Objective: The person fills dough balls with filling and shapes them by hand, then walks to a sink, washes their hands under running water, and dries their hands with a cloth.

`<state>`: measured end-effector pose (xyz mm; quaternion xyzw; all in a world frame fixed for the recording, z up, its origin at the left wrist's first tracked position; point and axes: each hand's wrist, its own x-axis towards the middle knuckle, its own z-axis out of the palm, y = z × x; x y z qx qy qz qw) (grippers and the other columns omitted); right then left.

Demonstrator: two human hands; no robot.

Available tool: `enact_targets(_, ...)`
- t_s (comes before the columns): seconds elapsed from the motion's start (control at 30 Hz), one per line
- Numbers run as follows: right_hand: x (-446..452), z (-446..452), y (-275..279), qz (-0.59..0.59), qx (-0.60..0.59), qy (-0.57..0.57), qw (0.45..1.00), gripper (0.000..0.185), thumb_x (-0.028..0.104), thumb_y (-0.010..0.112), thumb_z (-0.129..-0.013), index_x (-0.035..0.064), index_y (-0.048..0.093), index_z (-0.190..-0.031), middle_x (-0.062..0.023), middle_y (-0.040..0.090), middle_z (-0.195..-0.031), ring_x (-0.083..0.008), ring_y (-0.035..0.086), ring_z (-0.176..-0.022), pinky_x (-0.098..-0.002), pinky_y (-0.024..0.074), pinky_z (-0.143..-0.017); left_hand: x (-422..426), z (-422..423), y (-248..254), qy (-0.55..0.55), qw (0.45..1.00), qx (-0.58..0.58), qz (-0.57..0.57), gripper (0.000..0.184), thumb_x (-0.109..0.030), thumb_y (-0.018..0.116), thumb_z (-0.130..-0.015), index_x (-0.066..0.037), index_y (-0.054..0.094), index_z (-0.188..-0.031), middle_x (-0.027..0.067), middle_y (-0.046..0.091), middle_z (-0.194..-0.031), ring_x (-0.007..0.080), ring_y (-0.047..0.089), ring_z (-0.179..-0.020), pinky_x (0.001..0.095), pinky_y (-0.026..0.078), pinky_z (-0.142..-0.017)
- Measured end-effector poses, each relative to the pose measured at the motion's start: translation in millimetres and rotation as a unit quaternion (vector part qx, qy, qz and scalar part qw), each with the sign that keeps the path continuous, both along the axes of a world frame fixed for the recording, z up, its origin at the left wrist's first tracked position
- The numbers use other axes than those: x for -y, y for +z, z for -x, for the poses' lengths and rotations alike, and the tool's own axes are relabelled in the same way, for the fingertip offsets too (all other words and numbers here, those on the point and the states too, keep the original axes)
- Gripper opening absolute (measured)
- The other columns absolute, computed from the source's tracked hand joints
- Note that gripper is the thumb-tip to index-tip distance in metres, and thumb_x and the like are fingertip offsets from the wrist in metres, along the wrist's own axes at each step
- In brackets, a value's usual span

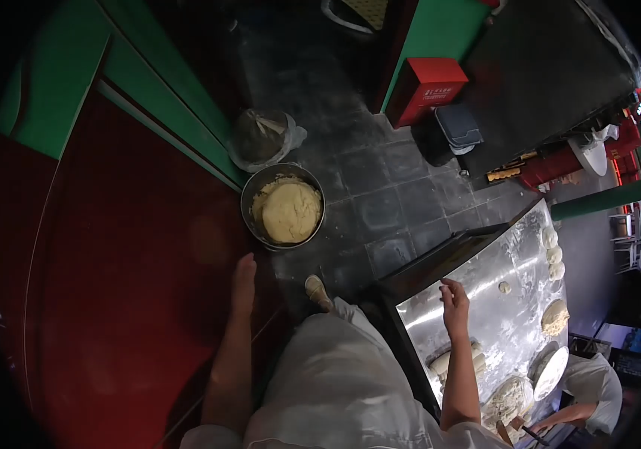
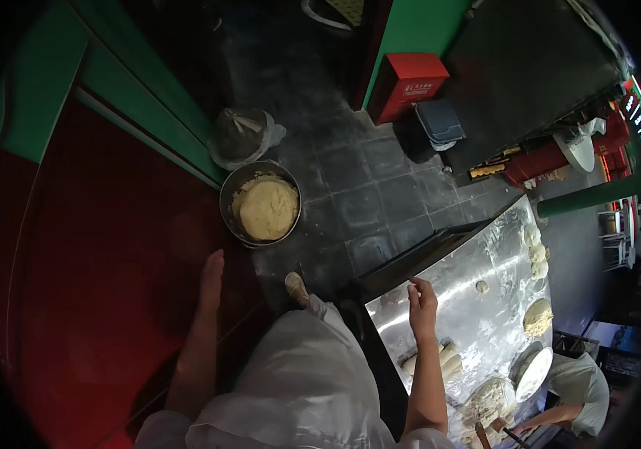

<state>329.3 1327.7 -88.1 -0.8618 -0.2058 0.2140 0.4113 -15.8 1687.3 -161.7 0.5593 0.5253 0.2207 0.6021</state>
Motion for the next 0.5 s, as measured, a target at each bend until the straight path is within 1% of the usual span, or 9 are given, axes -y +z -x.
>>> enact_targets(0.07, -18.4, -24.4, 3.6, 0.032, -0.009, -0.024, 0.999, 0.026, 0.021, 0.055, -0.099, 0.0002, 0.061, -0.114, -0.0075, 0.064, -0.097, -0.0144, 0.061, -0.088, -0.0279, 0.0513, -0.072, -15.1, 16.2, 2.8, 0.014, 1.0, -0.002, 0.007, 0.046, -0.032, 0.05, -0.1, -0.001, 0.049, -0.134, 0.0112, 0.052, -0.136, 0.0213, 0.045, -0.128, 0.0337, 0.031, -0.11)
enact_targets(0.13, -56.4, -41.4, 17.5, 0.045, 0.028, 0.009, 0.999, 0.028, 0.023, 0.055, -0.099, 0.0004, 0.061, -0.114, -0.0065, 0.064, -0.096, -0.0142, 0.061, -0.087, -0.0282, 0.0514, -0.073, -31.5, 30.7, -10.1, 0.1, 0.993, -0.02, 0.053, 0.055, -0.043, 0.053, -0.096, -0.006, 0.049, -0.136, 0.0099, 0.051, -0.136, 0.0197, 0.045, -0.128, 0.039, 0.033, -0.106)
enact_targets(0.17, -73.1, -50.3, 13.4, 0.014, 0.041, 0.022, 0.999, 0.028, 0.024, 0.055, -0.099, 0.0006, 0.061, -0.113, -0.0061, 0.064, -0.096, -0.014, 0.061, -0.086, -0.0281, 0.0512, -0.073, -29.3, 30.4, -4.0, 0.125, 0.987, -0.017, 0.104, 0.051, -0.038, 0.052, -0.097, -0.007, 0.049, -0.137, 0.008, 0.05, -0.138, 0.0187, 0.043, -0.128, 0.0386, 0.032, -0.106)
enact_targets(0.2, -89.8, -61.1, 14.8, -0.018, 0.054, 0.036, 0.998, 0.028, 0.024, 0.055, -0.099, 0.0008, 0.062, -0.113, -0.0057, 0.064, -0.095, -0.0138, 0.06, -0.086, -0.028, 0.0511, -0.073, -31.6, 32.7, -2.9, 0.127, 0.986, -0.009, 0.104, 0.051, -0.038, 0.052, -0.097, -0.007, 0.049, -0.137, 0.008, 0.05, -0.138, 0.0187, 0.043, -0.128, 0.0386, 0.032, -0.106)
enact_targets(0.23, -114.9, -63.7, 30.1, -0.006, 0.018, 0.048, 0.999, 0.028, 0.025, 0.056, -0.099, 0.0009, 0.062, -0.113, -0.0049, 0.064, -0.095, -0.013, 0.06, -0.085, -0.0274, 0.0505, -0.073, -33.5, 39.6, -4.2, 0.116, 0.983, -0.015, 0.138, 0.052, -0.04, 0.053, -0.096, -0.008, 0.049, -0.138, 0.0069, 0.049, -0.138, 0.0179, 0.043, -0.128, 0.0384, 0.033, -0.105)
enact_targets(0.27, -132.2, -71.5, 20.3, -0.039, 0.088, 0.071, 0.993, 0.021, 0.016, 0.057, -0.098, -0.0023, 0.064, -0.105, -0.0109, 0.062, -0.09, -0.0143, 0.056, -0.073, -0.0287, 0.0474, -0.067, -36.5, 46.9, -5.4, 0.105, 0.979, -0.022, 0.171, 0.054, -0.042, 0.054, -0.095, -0.009, 0.048, -0.138, 0.0058, 0.049, -0.138, 0.0171, 0.043, -0.127, 0.0381, 0.033, -0.104)
enact_targets(0.37, -185.8, -87.4, 32.7, 0.003, 0.073, 0.122, 0.99, 0.027, 0.022, 0.058, -0.098, -0.0025, 0.063, -0.106, -0.0138, 0.063, -0.09, -0.0202, 0.06, -0.075, -0.0309, 0.0483, -0.069, -45.9, 62.5, -16.1, 0.094, 0.975, -0.022, 0.199, 0.052, -0.041, 0.054, -0.096, -0.008, 0.051, -0.135, 0.0051, 0.052, -0.135, 0.0171, 0.046, -0.125, 0.0369, 0.035, -0.101)
enact_targets(0.47, -221.0, -118.8, 24.9, 0.053, 0.038, 0.143, 0.988, 0.029, 0.024, 0.058, -0.098, -0.0027, 0.063, -0.106, -0.0169, 0.064, -0.091, -0.0243, 0.064, -0.079, -0.0329, 0.0493, -0.071, -31.9, 74.0, -32.2, 0.026, 0.993, -0.05, 0.103, 0.044, -0.036, 0.05, -0.098, -0.005, 0.056, -0.129, 0.0072, 0.06, -0.123, 0.0192, 0.057, -0.11, 0.031, 0.042, -0.094)
enact_targets(0.5, -226.0, -136.0, 9.8, 0.042, 0.024, 0.139, 0.989, 0.031, 0.027, 0.059, -0.097, -0.0027, 0.063, -0.105, -0.0183, 0.065, -0.091, -0.0257, 0.065, -0.081, -0.0335, 0.0498, -0.072, -26.7, 77.9, -42.5, 0.041, 0.987, -0.079, 0.134, 0.047, -0.038, 0.053, -0.096, -0.007, 0.056, -0.13, 0.0066, 0.062, -0.116, 0.0178, 0.059, -0.1, 0.031, 0.046, -0.084)
